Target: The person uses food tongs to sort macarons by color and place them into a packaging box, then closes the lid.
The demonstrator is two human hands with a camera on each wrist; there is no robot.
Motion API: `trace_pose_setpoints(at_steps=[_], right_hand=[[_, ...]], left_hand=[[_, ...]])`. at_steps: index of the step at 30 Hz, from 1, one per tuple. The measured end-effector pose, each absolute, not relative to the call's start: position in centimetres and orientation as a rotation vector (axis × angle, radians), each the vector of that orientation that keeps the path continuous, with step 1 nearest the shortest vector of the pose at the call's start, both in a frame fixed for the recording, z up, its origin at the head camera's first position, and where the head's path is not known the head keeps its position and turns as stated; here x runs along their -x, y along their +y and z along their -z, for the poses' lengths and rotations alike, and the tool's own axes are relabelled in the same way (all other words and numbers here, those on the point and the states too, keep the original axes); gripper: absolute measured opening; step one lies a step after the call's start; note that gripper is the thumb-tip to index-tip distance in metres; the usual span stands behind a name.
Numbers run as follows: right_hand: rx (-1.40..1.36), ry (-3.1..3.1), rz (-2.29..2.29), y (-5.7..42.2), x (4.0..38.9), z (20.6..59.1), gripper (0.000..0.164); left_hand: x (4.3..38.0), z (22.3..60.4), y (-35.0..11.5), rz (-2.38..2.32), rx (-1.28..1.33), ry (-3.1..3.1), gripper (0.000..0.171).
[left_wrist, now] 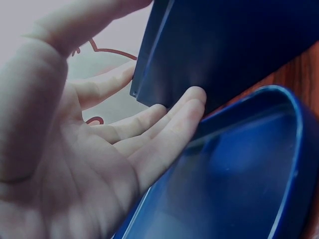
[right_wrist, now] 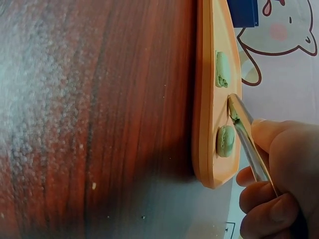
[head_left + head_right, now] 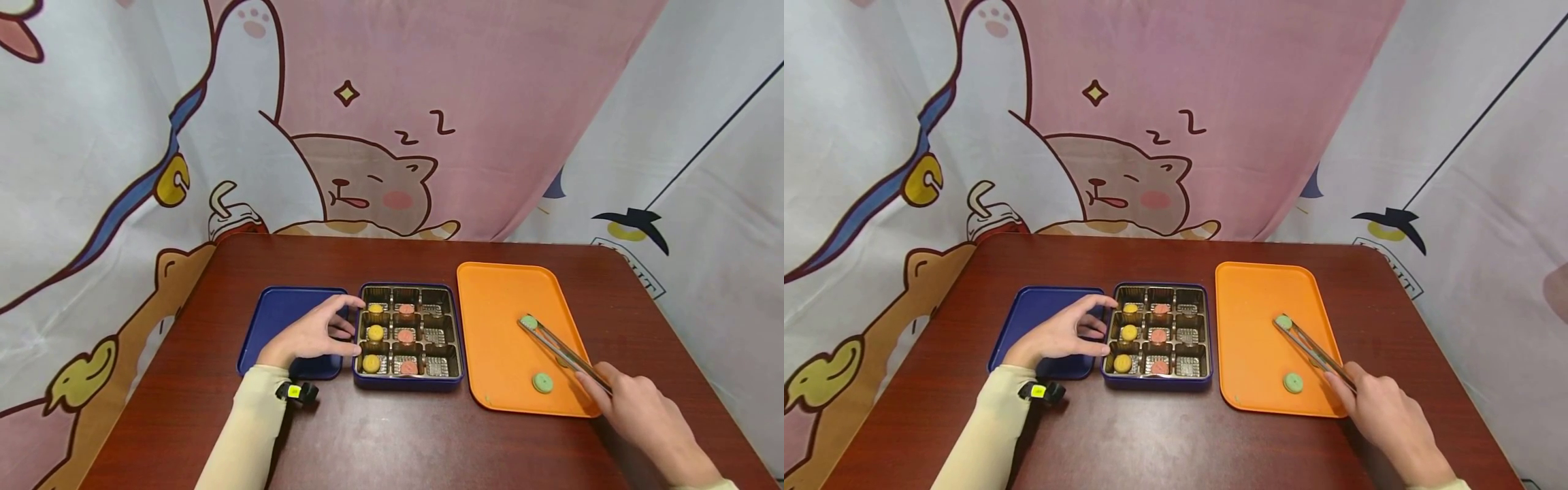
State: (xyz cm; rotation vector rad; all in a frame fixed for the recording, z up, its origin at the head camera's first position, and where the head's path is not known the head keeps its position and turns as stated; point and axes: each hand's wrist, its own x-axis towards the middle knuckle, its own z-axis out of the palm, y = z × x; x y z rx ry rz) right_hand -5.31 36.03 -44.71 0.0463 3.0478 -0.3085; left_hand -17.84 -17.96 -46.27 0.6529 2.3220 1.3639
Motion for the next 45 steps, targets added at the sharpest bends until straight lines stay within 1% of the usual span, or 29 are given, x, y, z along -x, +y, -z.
trace_pose_setpoints(at_steps=[9, 22, 35, 45], right_hand=[[-0.054, 3.054, 0.331, 35.9, 5.2, 44.5, 0.049], [-0.027, 3.098, 0.350, 34.7, 5.0, 43.7, 0.044], [0.086, 3.134, 0.425, 32.0, 4.6, 42.6, 0.036], [0.283, 3.215, 0.419, 30.0, 4.0, 42.8, 0.025]], left_hand=[[17.8, 46.4, -18.0, -1.377, -0.632, 2.314, 0.082], [17.9, 46.4, -18.0, -1.385, -0.642, 2.302, 0.083], [17.9, 46.4, -17.9, -1.385, -0.645, 2.304, 0.082], [17.9, 46.4, -17.9, -1.400, -0.648, 2.295, 0.081]])
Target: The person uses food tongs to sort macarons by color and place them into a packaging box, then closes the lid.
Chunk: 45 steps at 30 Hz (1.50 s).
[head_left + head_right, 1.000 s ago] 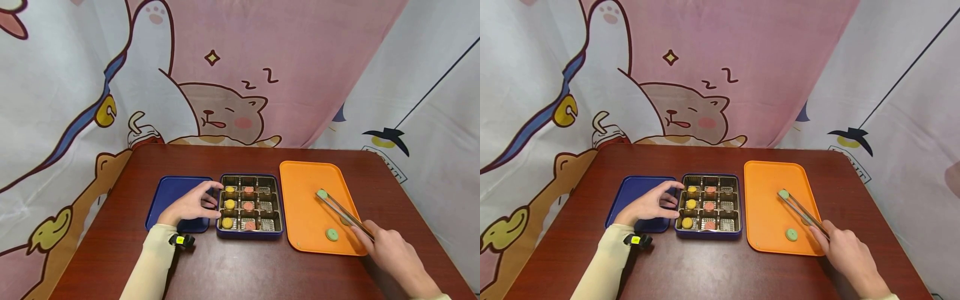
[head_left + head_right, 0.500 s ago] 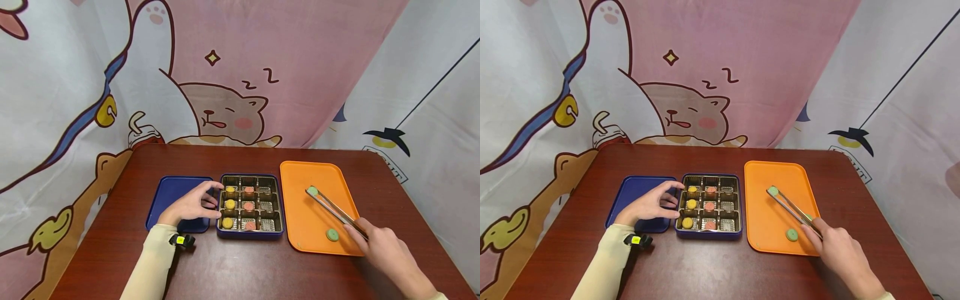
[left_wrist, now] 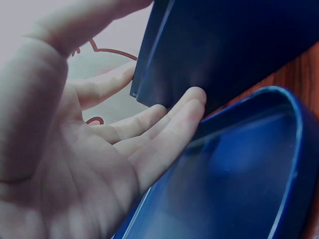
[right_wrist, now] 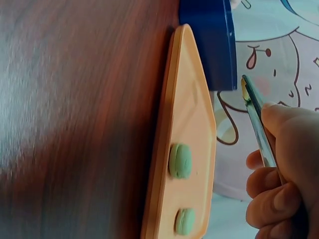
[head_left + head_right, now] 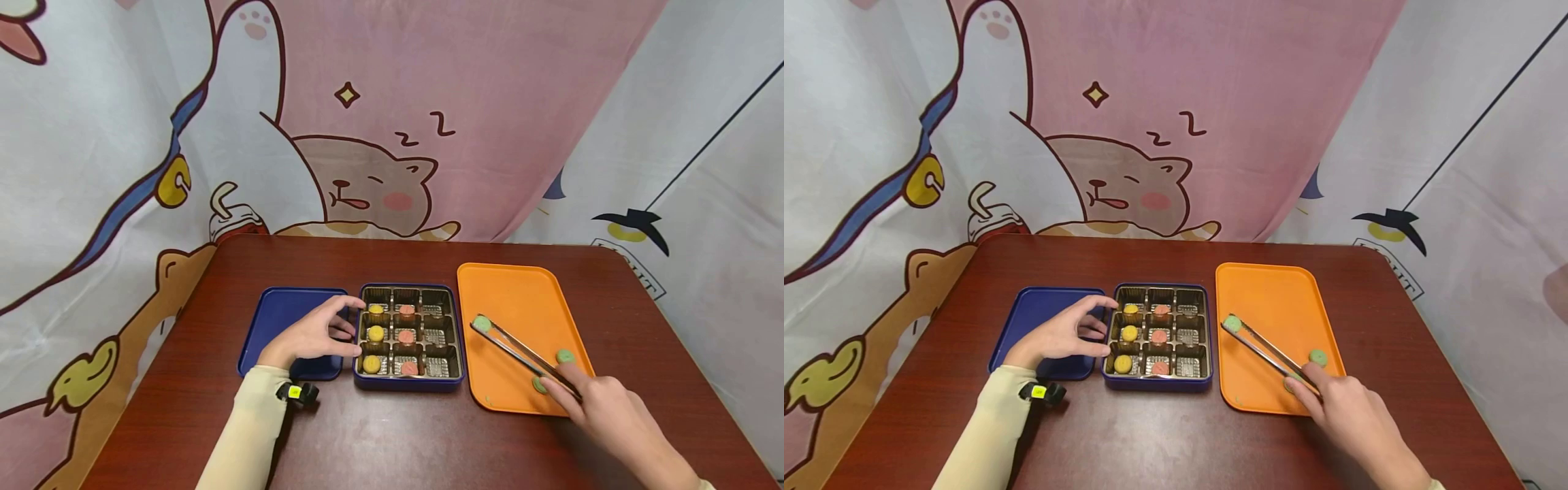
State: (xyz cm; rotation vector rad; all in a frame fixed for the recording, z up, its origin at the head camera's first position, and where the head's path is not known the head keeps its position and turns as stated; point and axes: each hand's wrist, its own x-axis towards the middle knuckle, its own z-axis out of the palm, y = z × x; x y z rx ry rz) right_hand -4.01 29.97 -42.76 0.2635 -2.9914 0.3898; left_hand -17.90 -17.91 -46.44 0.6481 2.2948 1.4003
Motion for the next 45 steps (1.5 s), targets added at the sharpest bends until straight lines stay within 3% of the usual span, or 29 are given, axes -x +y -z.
trace_pose_setpoints(at_steps=[2, 8, 21, 28, 45], right_hand=[[-0.295, -2.966, -0.389, 29.5, 3.9, 42.8, 0.023], [-0.392, -2.881, -0.340, 28.3, 3.5, 42.6, 0.038], [-0.612, -2.847, -0.318, 26.5, 2.5, 42.3, 0.032], [-0.610, -2.898, -0.320, 26.2, 2.4, 42.3, 0.025], [-0.593, -2.910, -0.303, 26.3, 2.4, 42.5, 0.024]], left_hand=[[17.9, 46.4, -17.9, -1.401, -0.652, 2.295, 0.080], [18.0, 46.3, -17.9, -1.384, -0.662, 2.303, 0.080], [18.0, 46.0, -17.8, -1.386, -0.654, 2.300, 0.080], [18.2, 46.1, -17.8, -1.389, -0.655, 2.302, 0.079], [18.0, 46.3, -17.9, -1.363, -0.641, 2.315, 0.081]])
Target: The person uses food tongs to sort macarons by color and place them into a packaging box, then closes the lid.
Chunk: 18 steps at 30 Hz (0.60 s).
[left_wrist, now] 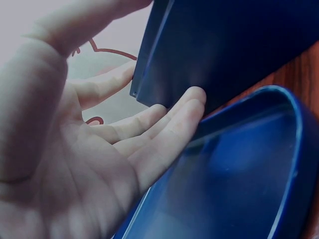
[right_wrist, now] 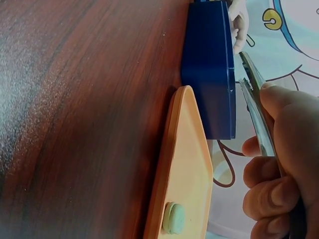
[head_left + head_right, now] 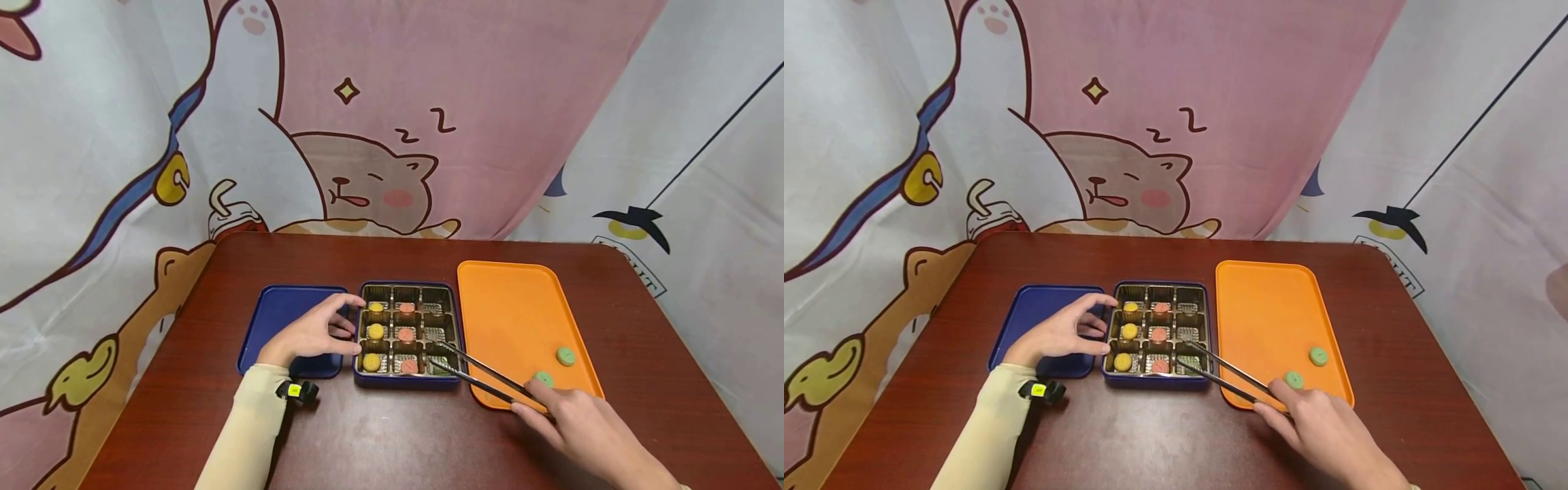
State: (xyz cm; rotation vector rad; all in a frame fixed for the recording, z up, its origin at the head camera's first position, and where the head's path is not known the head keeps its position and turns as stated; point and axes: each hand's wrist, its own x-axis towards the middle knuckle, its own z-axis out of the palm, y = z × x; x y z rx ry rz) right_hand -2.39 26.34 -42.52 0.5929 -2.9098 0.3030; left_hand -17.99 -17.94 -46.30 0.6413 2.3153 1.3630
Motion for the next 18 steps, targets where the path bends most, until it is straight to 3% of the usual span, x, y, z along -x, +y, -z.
trace_pose_setpoints(at_steps=[18], right_hand=[[-0.537, -2.890, -0.286, 27.16, 1.95, 42.66, 0.028]], left_hand=[[18.00, 46.39, -17.87, -1.354, -0.637, 2.327, 0.081]])
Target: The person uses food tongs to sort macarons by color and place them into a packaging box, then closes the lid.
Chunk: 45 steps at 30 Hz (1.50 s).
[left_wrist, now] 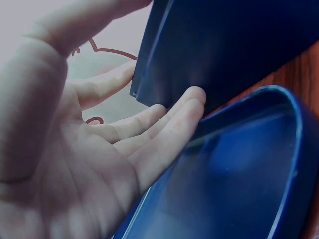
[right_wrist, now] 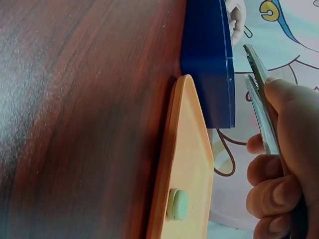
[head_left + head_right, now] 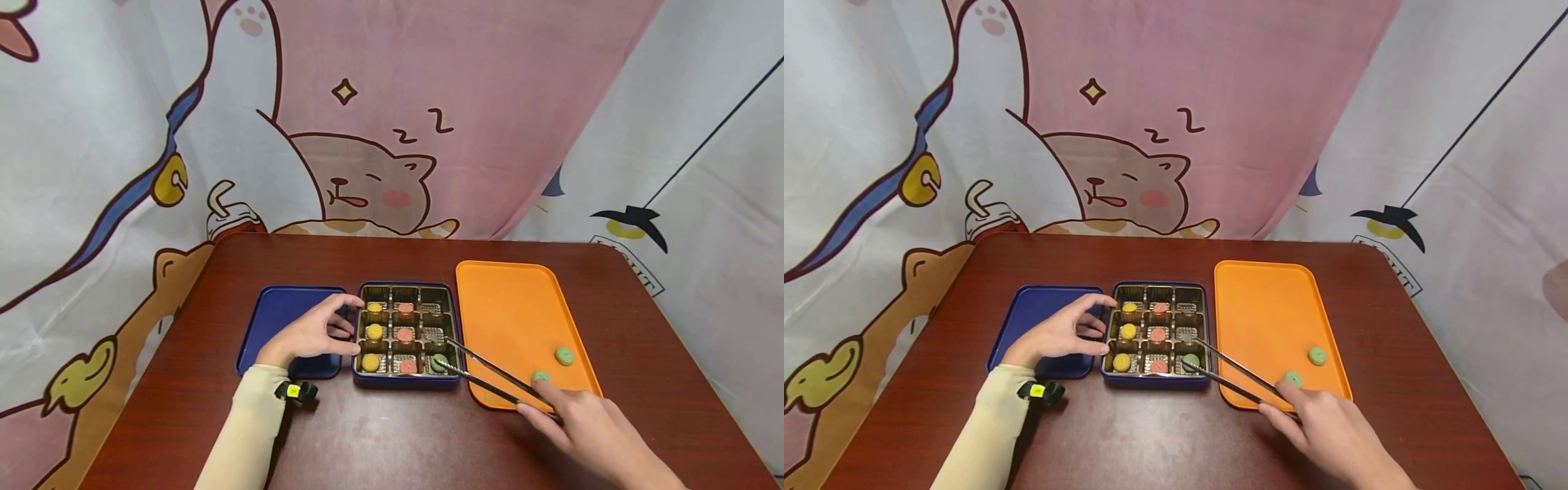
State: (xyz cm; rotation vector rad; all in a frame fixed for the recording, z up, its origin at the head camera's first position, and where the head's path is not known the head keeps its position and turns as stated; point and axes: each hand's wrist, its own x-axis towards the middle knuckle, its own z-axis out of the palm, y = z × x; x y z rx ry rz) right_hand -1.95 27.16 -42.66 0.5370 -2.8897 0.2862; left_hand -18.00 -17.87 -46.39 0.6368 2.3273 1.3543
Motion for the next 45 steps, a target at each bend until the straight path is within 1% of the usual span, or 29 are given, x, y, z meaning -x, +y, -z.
trace_pose_setpoints(at_steps=[11, 16, 24, 33, 38, 45], right_hand=[[-0.452, -2.896, -0.279, 28.7, 1.9, 42.4, 0.026], [-0.410, -2.904, -0.277, 29.6, 1.9, 42.6, 0.033], [-0.335, -2.973, -0.280, 31.2, 1.9, 43.3, 0.033], [-0.316, -2.977, -0.303, 34.0, 1.7, 44.3, 0.028], [-0.308, -2.987, -0.280, 35.9, 1.5, 44.7, 0.029], [-0.210, -3.120, -0.253, 38.3, 1.3, 44.7, 0.027]], left_hand=[[17.8, 46.1, -17.9, -1.362, -0.636, 2.319, 0.081], [17.8, 46.1, -17.9, -1.364, -0.639, 2.317, 0.081], [17.9, 46.2, -17.9, -1.370, -0.641, 2.313, 0.080], [17.9, 46.2, -17.8, -1.380, -0.646, 2.308, 0.077], [18.0, 46.3, -17.7, -1.386, -0.641, 2.303, 0.077], [17.9, 46.2, -17.8, -1.384, -0.642, 2.306, 0.077]])
